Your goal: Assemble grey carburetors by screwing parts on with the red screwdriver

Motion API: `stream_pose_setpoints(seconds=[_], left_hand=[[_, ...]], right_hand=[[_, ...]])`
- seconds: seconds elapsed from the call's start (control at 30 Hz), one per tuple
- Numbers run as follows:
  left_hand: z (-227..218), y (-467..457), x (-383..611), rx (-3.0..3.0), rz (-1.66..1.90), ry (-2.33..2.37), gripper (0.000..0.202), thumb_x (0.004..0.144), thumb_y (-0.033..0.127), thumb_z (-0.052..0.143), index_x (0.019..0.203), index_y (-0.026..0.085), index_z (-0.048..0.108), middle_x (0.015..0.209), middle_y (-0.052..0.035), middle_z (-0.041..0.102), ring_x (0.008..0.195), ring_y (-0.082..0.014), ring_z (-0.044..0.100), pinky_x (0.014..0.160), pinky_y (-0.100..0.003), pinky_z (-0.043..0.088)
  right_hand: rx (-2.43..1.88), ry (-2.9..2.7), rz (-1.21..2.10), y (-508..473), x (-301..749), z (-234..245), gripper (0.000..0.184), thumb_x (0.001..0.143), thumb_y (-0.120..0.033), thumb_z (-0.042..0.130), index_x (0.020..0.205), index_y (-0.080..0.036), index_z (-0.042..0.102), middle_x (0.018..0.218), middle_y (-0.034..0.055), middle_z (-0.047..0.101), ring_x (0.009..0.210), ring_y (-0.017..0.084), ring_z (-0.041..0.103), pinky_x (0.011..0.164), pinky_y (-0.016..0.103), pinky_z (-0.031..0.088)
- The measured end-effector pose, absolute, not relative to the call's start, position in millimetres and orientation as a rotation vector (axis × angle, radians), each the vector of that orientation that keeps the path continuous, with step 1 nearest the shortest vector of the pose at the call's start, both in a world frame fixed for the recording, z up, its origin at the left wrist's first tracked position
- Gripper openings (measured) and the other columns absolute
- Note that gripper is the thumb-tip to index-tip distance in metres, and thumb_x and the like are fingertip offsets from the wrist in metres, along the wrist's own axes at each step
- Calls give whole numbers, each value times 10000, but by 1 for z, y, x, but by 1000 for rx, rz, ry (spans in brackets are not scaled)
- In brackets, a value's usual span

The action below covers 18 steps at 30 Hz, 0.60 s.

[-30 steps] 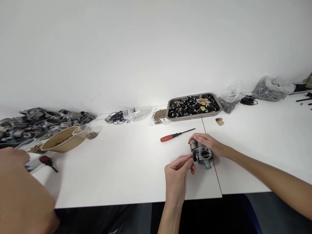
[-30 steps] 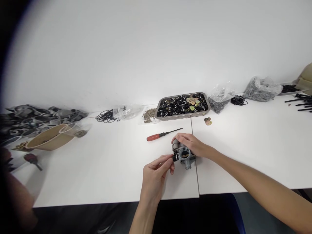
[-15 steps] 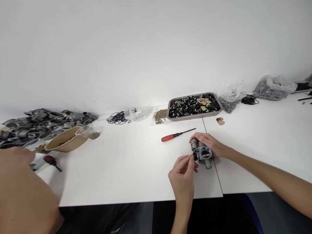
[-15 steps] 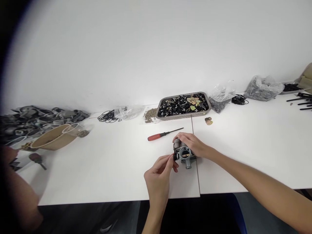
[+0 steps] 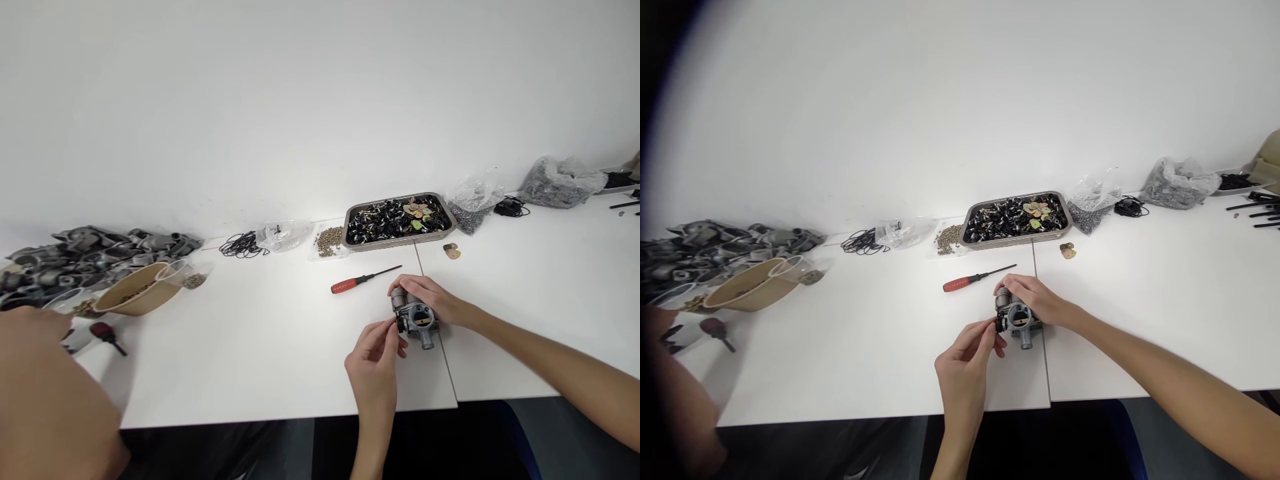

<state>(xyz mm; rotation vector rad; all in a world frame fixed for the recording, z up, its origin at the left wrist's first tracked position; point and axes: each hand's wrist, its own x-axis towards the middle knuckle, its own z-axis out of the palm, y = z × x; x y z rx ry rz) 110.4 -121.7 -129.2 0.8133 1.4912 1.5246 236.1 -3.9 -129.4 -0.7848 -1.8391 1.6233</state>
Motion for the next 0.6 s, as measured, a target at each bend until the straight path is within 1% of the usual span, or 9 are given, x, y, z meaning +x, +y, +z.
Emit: stream_pose_setpoints(seconds=[0.13, 0.2, 0.23, 0.3, 0.37, 0.43, 0.5, 0.53, 0.6], left_hand=[[-121, -104, 79, 1000, 1470, 1569, 255, 771, 404, 681, 885, 189, 757, 821, -66, 688, 562, -127, 565, 529, -264, 486], [-107, -77, 50, 1229, 1394, 1617, 243, 738, 378, 708, 880, 189, 766, 792, -70, 698, 584, -141, 570, 555, -263, 481], [-98, -59, 34, 1339, 1313, 1614, 234, 711, 357, 731, 871, 192, 773, 804, -78, 710, 619, -156, 582, 567, -262, 473], [-82, -22, 5, 1503, 1176, 1582, 185, 642, 331, 782, 752, 182, 770, 773, -89, 712, 606, -164, 563, 547, -256, 434], [-74, 10, -15, 1662, 1028, 1511, 200, 595, 323, 806, 740, 194, 762, 742, -77, 694, 607, -163, 549, 535, -244, 410], [-76, 31, -25, 1754, 710, 1473, 277, 541, 321, 822, 776, 194, 750, 704, -58, 669, 568, -153, 541, 500, -236, 386], [-88, 40, -26, 1746, 400, 1431, 317, 531, 305, 807, 816, 196, 723, 649, -19, 626, 494, -128, 503, 455, -232, 351], [-94, 40, -25, 1740, 337, 1413, 288, 544, 291, 788, 804, 199, 704, 624, 3, 595, 473, -114, 474, 442, -226, 331], [-106, 38, -24, 1754, 379, 1399, 179, 578, 271, 750, 717, 191, 670, 588, 22, 536, 474, -93, 422, 440, -215, 295]], right_hand=[[-774, -1876, 1588, -3, 236, -128, 412, 990, -486, 355, 1002, -154, 598, 888, 42, 570, 805, 124, 528, 749, 249, 412], [-782, -1902, 1568, -3, 236, -127, 410, 991, -484, 359, 1010, -160, 610, 921, 45, 576, 848, 131, 529, 794, 255, 402], [-791, -1908, 1566, -3, 237, -127, 409, 990, -486, 362, 1010, -163, 613, 926, 45, 576, 849, 132, 525, 797, 255, 398], [-816, -1907, 1586, -3, 237, -126, 414, 987, -498, 366, 1007, -167, 613, 910, 42, 573, 808, 128, 513, 763, 254, 392], [-829, -1893, 1614, -4, 237, -126, 421, 982, -512, 371, 1004, -165, 609, 889, 40, 567, 776, 124, 501, 730, 251, 387], [-832, -1883, 1621, -5, 237, -126, 429, 976, -525, 378, 1013, -163, 605, 887, 41, 564, 780, 127, 499, 725, 252, 384], [-827, -1888, 1607, -5, 237, -127, 433, 973, -532, 383, 1016, -163, 605, 888, 40, 560, 793, 128, 495, 732, 252, 380], [-825, -1890, 1603, -4, 237, -127, 435, 974, -535, 381, 1014, -164, 605, 880, 37, 556, 788, 126, 489, 731, 250, 377], [-820, -1891, 1623, -4, 236, -126, 444, 976, -540, 370, 1015, -166, 605, 861, 31, 547, 762, 118, 474, 715, 248, 372]])
